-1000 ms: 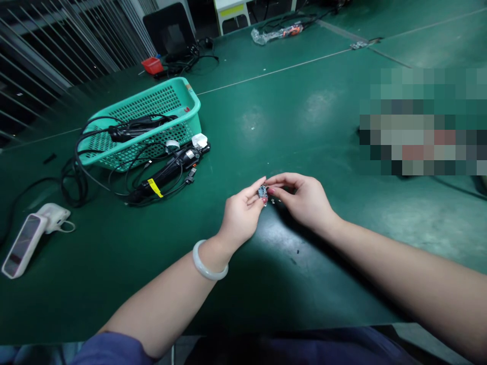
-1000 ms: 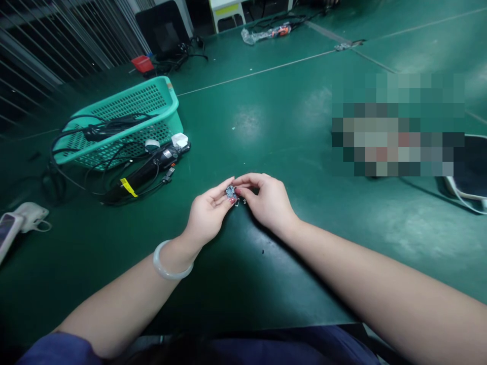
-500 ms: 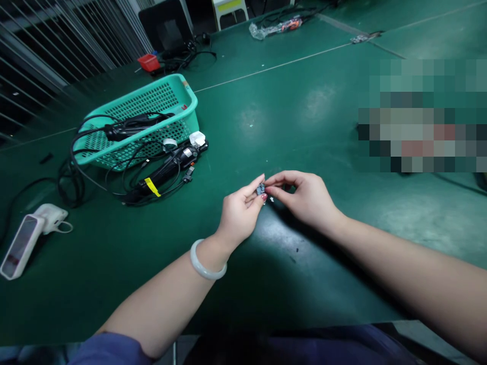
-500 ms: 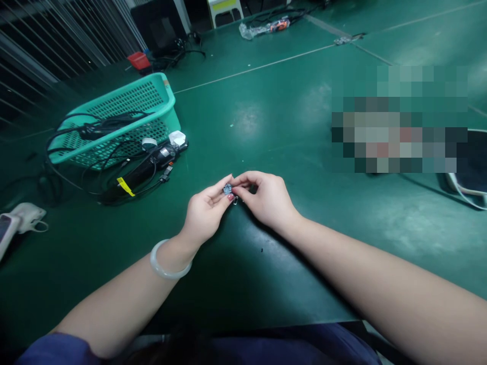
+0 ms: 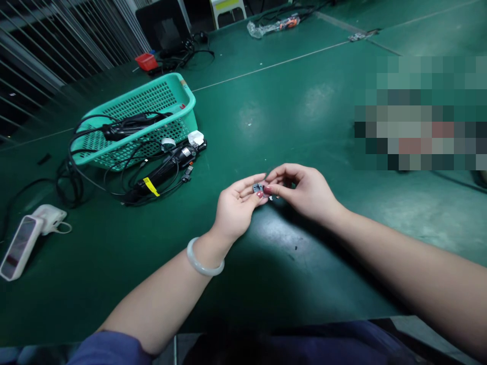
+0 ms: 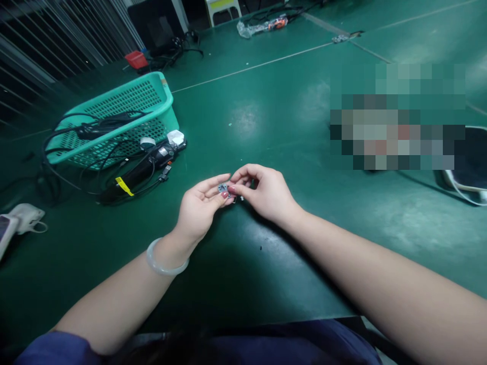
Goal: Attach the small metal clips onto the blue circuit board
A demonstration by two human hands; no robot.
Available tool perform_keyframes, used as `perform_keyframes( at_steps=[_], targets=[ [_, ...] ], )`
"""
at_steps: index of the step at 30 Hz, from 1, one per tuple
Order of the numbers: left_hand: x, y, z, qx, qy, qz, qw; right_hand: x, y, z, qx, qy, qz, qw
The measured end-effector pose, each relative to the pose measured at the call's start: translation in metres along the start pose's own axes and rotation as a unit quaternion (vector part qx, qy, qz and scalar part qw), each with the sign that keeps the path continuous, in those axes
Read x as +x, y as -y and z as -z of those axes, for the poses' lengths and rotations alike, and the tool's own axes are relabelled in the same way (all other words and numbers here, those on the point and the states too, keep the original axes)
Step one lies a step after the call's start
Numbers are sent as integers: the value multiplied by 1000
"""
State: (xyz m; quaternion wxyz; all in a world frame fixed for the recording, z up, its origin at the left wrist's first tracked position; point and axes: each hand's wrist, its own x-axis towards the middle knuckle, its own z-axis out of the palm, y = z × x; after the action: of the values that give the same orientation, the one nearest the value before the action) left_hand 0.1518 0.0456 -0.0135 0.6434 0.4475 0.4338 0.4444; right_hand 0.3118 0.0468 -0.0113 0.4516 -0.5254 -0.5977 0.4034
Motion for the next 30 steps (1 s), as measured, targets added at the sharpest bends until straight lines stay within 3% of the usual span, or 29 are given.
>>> perform_keyframes(
  at_steps=[3,6,11,14,19,25,30],
  targets=[
    [7,1,6,-39,-18,17,999,4,-5,12,-75,18,0,997],
    [13,1,9,-77,-51,28,995,5,-9,19,-221,68,30,972],
    [16,2,10,-119,-69,36,990,-1,-8,5,-348,109,143,920],
    [16,3,9,-118,-76,34,989,-3,-7,-7,-401,111,156,896],
    [16,5,8,-103,-83,27,991,-1,-12,-10,-387,107,135,906],
    [15,6,9,-103,-73,14,992,0,-16,3,-334,106,126,928],
    [16,7,10,-102,-71,14,992,-1,-11,1,-350,94,146,920]
  ],
)
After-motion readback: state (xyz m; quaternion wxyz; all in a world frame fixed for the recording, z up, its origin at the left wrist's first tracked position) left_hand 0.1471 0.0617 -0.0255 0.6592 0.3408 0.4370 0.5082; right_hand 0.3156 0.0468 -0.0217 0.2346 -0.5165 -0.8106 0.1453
